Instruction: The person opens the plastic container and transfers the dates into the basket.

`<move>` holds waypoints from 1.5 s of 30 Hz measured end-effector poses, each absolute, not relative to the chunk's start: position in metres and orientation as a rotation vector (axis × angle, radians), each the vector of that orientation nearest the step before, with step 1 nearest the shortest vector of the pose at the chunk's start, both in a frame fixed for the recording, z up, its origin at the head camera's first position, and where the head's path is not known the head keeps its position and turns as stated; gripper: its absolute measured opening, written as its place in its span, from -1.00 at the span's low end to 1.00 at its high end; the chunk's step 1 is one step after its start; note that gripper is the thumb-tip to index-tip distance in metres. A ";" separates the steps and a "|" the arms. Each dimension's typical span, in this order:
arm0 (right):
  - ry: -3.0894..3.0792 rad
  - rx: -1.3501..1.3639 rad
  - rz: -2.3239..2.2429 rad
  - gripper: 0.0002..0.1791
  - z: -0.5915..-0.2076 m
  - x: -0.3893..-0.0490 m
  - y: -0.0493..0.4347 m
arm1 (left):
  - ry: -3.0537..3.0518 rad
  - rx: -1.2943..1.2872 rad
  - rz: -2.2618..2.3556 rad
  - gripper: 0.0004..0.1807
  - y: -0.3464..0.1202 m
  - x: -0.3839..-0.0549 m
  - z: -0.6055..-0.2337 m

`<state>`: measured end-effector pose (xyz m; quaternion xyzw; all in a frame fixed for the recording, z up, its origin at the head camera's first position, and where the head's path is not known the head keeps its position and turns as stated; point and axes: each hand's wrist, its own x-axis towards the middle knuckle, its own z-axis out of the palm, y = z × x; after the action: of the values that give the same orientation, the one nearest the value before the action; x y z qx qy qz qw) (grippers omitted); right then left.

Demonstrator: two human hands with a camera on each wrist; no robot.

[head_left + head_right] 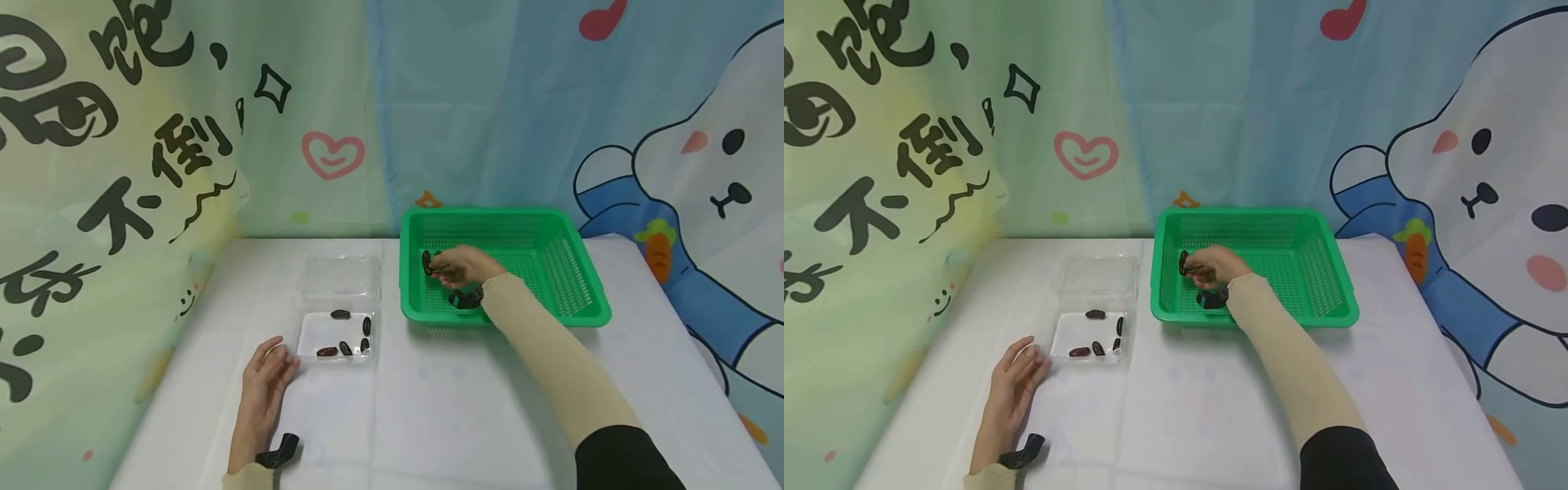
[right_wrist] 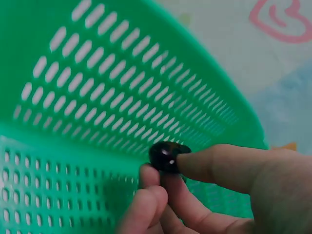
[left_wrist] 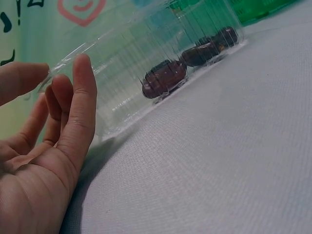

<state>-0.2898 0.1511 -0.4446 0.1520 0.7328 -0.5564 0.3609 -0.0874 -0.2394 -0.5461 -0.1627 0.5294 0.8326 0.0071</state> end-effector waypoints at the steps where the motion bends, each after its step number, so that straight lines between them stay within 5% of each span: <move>1: 1.892 0.391 -1.416 -0.66 -0.446 -0.292 0.151 | 1.647 -0.513 2.602 -0.68 -0.239 -0.088 -0.546; 31: 2.107 0.397 -1.112 -0.66 -0.461 -0.300 0.139 | 1.620 -0.544 2.616 -0.73 -0.239 -0.088 -0.544; 39: 2.141 0.401 -1.153 -0.17 -0.469 -0.301 0.141 | 1.647 -0.562 2.595 -0.72 -0.239 -0.087 -0.544; 45: 2.157 0.373 -1.123 -0.44 -0.465 -0.299 0.144 | 1.648 -0.538 2.599 -0.71 -0.239 -0.088 -0.545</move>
<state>-0.2986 0.1443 -0.4650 0.1427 0.8265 -0.4301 0.3340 -0.0879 -0.2394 -0.5448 -0.1722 0.5274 0.8319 0.0088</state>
